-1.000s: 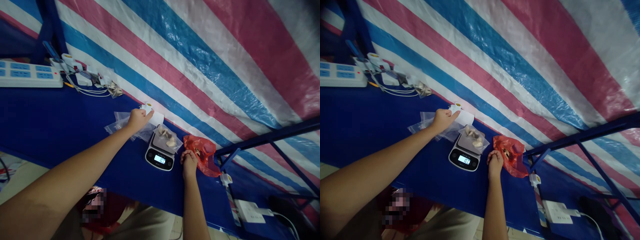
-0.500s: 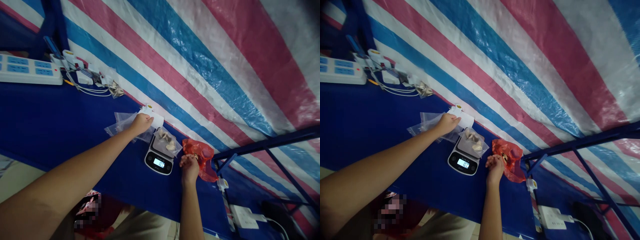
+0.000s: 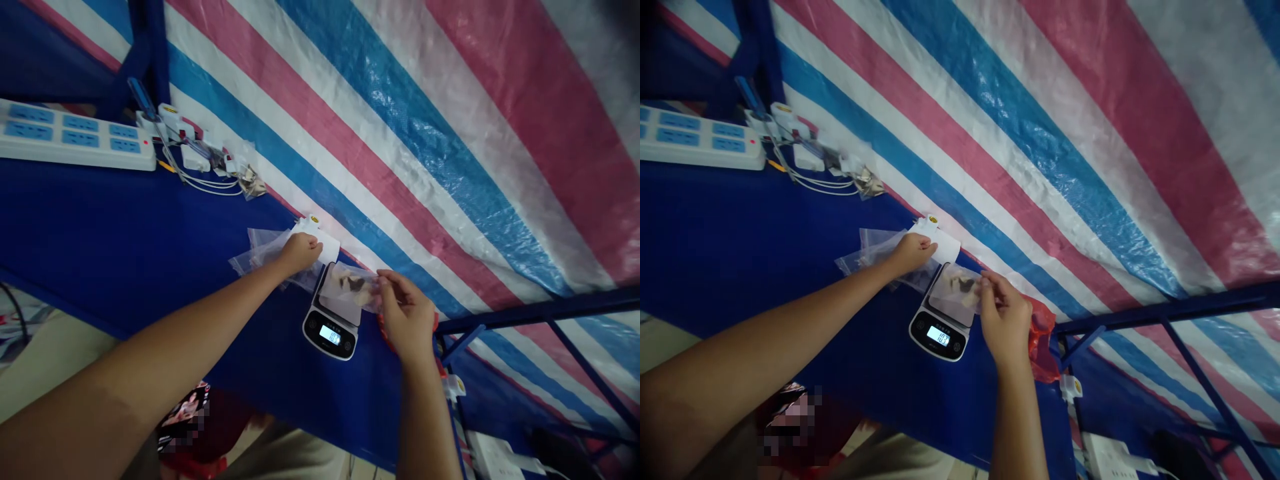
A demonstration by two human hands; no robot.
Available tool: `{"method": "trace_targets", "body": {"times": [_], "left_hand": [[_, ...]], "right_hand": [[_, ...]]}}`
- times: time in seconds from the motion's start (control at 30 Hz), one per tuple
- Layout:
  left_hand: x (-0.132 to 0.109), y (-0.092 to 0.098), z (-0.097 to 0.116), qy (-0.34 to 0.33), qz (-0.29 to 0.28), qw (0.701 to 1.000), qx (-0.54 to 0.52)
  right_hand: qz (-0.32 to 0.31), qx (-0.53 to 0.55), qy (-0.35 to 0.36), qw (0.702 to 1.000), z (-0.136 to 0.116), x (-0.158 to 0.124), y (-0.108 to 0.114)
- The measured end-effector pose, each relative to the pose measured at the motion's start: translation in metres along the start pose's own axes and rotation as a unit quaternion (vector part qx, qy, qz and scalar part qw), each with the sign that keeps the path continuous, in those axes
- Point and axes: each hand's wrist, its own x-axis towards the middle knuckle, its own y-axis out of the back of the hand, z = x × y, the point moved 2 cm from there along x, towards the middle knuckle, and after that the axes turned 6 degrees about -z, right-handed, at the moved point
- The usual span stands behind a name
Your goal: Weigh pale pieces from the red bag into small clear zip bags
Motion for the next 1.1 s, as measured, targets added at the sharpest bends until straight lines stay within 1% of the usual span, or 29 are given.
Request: {"method": "trace_targets", "body": {"times": [0.07, 0.13, 0.27, 0.37, 0.4, 0.47, 0.53, 0.57, 0.6, 0.63, 0.7, 0.77, 0.83, 0.9, 1.0, 1.1], "left_hand": [[0.000, 0.000, 0.000, 0.002, -0.004, 1.000, 0.000], [0.000, 0.001, 0.001, 0.002, -0.007, 1.000, 0.000], [-0.001, 0.000, 0.000, 0.003, -0.013, 1.000, 0.002], [-0.001, -0.001, -0.001, 0.007, -0.017, 1.000, 0.002], [-0.001, -0.001, -0.001, 0.007, -0.017, 1.000, 0.001], [-0.001, -0.002, -0.001, 0.005, -0.017, 1.000, -0.001], [-0.001, -0.002, -0.001, -0.002, -0.015, 1.000, -0.002], [0.000, -0.001, -0.001, -0.006, -0.013, 1.000, -0.001], [0.000, -0.001, -0.001, -0.011, -0.012, 1.000, -0.001], [0.000, -0.001, 0.000, -0.016, -0.011, 1.000, 0.000], [0.000, -0.001, 0.000, -0.023, -0.010, 1.000, 0.003], [0.000, -0.001, 0.000, -0.026, -0.008, 1.000, 0.006], [-0.001, -0.001, 0.000, -0.026, -0.003, 1.000, 0.010], [-0.001, 0.000, -0.001, -0.026, 0.001, 1.000, 0.013], [0.000, 0.000, -0.001, -0.027, 0.003, 0.999, 0.018], [0.001, 0.000, -0.001, -0.026, 0.004, 0.999, 0.021]], "right_hand": [[-0.032, -0.077, 0.051, 0.995, -0.019, 0.003, 0.009], [-0.064, -0.116, 0.072, 0.989, -0.031, 0.006, 0.016], [-0.108, -0.107, 0.030, 0.988, -0.039, 0.010, 0.024], [-0.086, -0.051, -0.013, 0.995, -0.036, 0.017, 0.027], [-0.069, -0.019, -0.031, 0.997, -0.031, 0.019, 0.026], [-0.013, 0.060, -0.077, 0.995, -0.013, 0.021, 0.024], [0.030, 0.127, -0.129, 0.983, 0.016, 0.015, 0.018], [0.036, 0.148, -0.157, 0.976, 0.034, 0.008, 0.015], [0.031, 0.157, -0.183, 0.970, 0.052, 0.000, 0.011], [0.041, 0.156, -0.208, 0.965, 0.071, -0.009, 0.009], [0.085, 0.140, -0.245, 0.956, 0.103, -0.030, 0.006], [0.128, 0.126, -0.252, 0.951, 0.125, -0.049, 0.002], [0.152, 0.119, -0.245, 0.950, 0.136, -0.062, -0.005], [0.160, 0.114, -0.239, 0.951, 0.142, -0.069, -0.016], [0.159, 0.102, -0.232, 0.954, 0.145, -0.072, -0.030], [0.147, 0.079, -0.220, 0.961, 0.147, -0.073, -0.035]]}}
